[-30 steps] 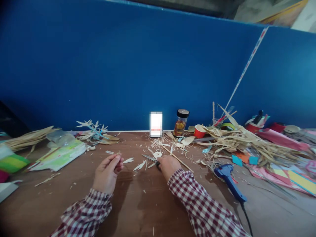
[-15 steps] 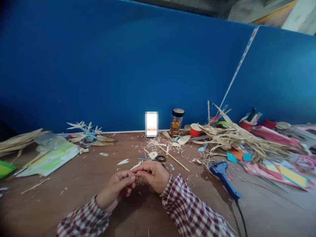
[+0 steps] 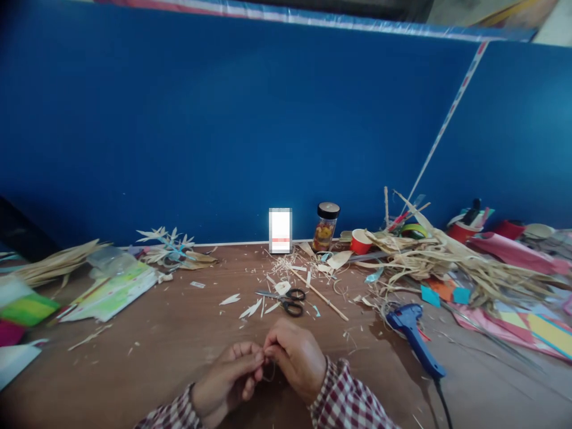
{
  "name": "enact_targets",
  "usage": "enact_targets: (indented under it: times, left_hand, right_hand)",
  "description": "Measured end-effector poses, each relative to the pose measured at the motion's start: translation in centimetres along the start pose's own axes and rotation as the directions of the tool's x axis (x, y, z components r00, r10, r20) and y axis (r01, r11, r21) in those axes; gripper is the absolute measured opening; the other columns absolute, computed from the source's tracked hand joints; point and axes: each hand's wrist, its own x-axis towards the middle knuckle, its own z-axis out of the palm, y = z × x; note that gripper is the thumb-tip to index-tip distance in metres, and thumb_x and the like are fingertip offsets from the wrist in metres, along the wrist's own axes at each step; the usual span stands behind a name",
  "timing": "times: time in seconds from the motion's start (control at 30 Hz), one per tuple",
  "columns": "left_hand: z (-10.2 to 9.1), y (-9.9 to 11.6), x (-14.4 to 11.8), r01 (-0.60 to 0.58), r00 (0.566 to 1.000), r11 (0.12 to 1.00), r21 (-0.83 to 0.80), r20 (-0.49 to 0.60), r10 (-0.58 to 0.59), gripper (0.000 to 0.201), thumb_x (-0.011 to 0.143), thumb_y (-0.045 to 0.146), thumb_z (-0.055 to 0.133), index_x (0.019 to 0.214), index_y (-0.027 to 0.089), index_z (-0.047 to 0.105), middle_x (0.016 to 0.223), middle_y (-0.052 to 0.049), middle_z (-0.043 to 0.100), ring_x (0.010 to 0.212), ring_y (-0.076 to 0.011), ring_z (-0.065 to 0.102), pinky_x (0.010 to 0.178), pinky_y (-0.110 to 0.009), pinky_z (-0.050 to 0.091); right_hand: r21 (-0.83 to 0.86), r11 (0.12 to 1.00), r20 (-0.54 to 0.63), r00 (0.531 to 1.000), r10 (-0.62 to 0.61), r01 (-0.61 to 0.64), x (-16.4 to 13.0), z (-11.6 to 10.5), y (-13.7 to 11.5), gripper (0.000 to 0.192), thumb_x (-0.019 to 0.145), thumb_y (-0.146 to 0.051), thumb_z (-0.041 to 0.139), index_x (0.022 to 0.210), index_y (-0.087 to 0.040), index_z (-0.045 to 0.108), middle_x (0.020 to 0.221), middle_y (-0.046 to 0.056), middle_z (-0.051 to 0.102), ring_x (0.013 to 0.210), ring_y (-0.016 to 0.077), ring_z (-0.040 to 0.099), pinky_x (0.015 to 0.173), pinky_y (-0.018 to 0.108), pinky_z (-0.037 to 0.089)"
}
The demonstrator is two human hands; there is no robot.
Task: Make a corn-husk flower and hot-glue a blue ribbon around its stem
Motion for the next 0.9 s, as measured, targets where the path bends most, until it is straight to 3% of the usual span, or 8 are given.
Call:
enact_targets:
  times: [0.17,0.33,0.53,0.63,0.73,0.9]
  left_hand:
    - [0.1,-0.4,-1.1,-0.079,0.986,0.949,0.305,-0.118,0.12,0.031,0.064,0.044,0.059,0.057,0.014,0.055,0.048,0.002,0.053,0.035,-0.0054,0.041,0.038,-0.019,0.032]
    - [0.0,0.2,-2.3,-0.09,0.966,0.825,0.558,-0.154,0.21,0.029,0.07,0.044,0.051,0.062,0.017,0.058,0.052,0.003,0.052,0.042,-0.0093,0.047,0.044,-0.02,0.035]
    - [0.4,2.3,-1.7,-0.087,0.953,0.67,0.737,-0.133,0.27,0.028,0.076,0.039,0.046,0.069,0.018,0.061,0.057,0.001,0.056,0.05,-0.0119,0.051,0.049,-0.021,0.037]
    - [1.1,3.3,-0.2,-0.054,0.963,0.692,0.719,-0.145,0.226,0.026,0.075,0.039,0.048,0.069,0.018,0.062,0.057,0.0,0.057,0.05,-0.0121,0.052,0.049,-0.021,0.039]
    - [1.4,3.5,1.5,0.021,0.958,0.764,0.645,-0.231,0.169,0.025,0.07,0.04,0.053,0.071,0.016,0.062,0.058,0.0,0.059,0.047,-0.0115,0.052,0.046,-0.021,0.039]
    - [1.0,3.0,2.4,0.121,0.926,0.865,0.486,-0.37,0.078,0.026,0.064,0.039,0.06,0.069,0.014,0.062,0.06,-0.002,0.063,0.044,-0.0097,0.052,0.04,-0.019,0.036]
  right_hand:
    - [-0.074,0.991,0.028,0.994,0.11,-0.107,-0.2,1.3,0.0,0.012,0.081,-0.016,0.041,0.072,-0.018,0.049,0.072,0.001,0.052,0.068,0.0129,0.049,0.06,0.023,0.037]
    - [0.076,0.978,-0.035,0.98,0.197,-0.194,-0.3,2.1,0.6,0.013,0.084,-0.018,0.036,0.074,-0.018,0.045,0.065,-0.001,0.049,0.061,0.012,0.047,0.057,0.022,0.037]
    - [0.218,0.913,-0.163,0.909,0.384,-0.346,-0.3,1.5,1.7,0.018,0.088,-0.025,0.031,0.075,-0.019,0.042,0.058,-0.003,0.044,0.053,0.0109,0.044,0.051,0.021,0.035]
    - [0.222,0.899,-0.241,0.872,0.426,-0.377,-0.2,1.2,2.3,0.017,0.088,-0.024,0.031,0.076,-0.019,0.043,0.059,-0.003,0.044,0.054,0.0117,0.044,0.053,0.022,0.036]
    - [0.226,0.891,-0.294,0.844,0.448,-0.394,-0.1,1.0,3.0,0.016,0.087,-0.023,0.031,0.077,-0.019,0.043,0.06,-0.001,0.045,0.056,0.0127,0.045,0.054,0.023,0.036]
    - [0.229,0.888,-0.302,0.838,0.455,-0.399,-0.1,0.8,3.6,0.017,0.087,-0.022,0.03,0.077,-0.019,0.043,0.062,-0.001,0.045,0.058,0.0135,0.045,0.055,0.024,0.037]
